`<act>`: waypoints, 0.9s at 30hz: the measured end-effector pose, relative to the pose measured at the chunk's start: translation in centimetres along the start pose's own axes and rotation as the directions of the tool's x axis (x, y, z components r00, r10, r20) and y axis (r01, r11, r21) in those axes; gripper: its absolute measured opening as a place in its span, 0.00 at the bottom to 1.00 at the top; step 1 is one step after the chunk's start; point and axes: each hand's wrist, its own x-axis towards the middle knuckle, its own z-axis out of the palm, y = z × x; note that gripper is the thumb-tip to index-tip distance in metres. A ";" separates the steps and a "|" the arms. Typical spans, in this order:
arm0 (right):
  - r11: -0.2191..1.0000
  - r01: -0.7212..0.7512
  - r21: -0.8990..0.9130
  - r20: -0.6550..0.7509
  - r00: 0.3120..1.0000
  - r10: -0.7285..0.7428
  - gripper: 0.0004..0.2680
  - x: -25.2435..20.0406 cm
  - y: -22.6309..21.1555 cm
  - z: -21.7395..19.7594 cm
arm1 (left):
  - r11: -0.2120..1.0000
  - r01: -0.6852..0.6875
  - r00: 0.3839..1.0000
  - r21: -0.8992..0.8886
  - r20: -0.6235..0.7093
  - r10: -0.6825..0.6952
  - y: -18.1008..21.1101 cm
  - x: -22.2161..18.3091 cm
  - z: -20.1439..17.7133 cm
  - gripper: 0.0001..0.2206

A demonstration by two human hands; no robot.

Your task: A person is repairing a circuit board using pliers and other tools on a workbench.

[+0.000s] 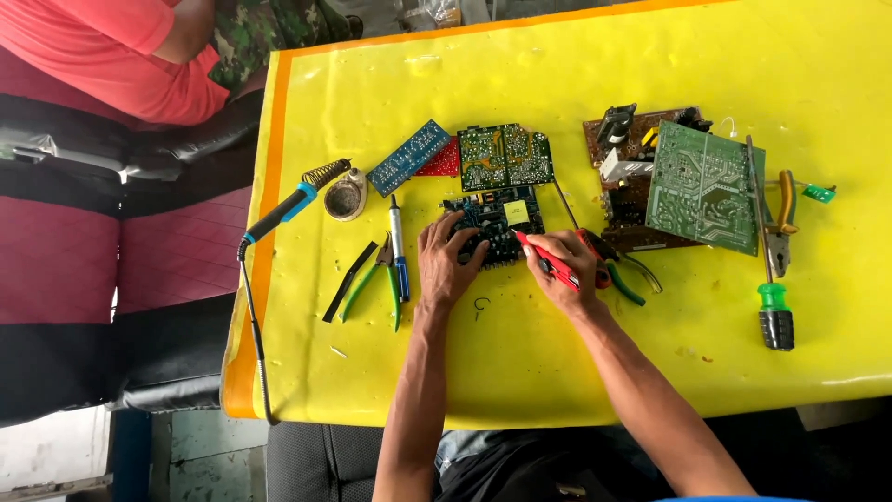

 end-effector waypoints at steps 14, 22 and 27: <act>0.998 -0.053 0.041 -0.007 0.999 0.053 0.05 0.5 -0.3 -0.2 | 0.994 -0.104 0.994 0.026 0.029 0.103 -0.4 -0.3 0.7 0.07; 0.997 -0.053 0.051 0.024 0.998 0.052 0.05 -0.6 0.7 0.3 | 0.993 -0.115 0.993 0.015 0.005 0.115 -0.3 -0.2 0.7 0.07; 0.995 -0.076 0.058 -0.017 0.997 0.077 0.05 0.8 -0.9 -0.3 | 0.995 -0.101 0.995 -0.009 0.022 0.101 0.4 -0.1 0.1 0.08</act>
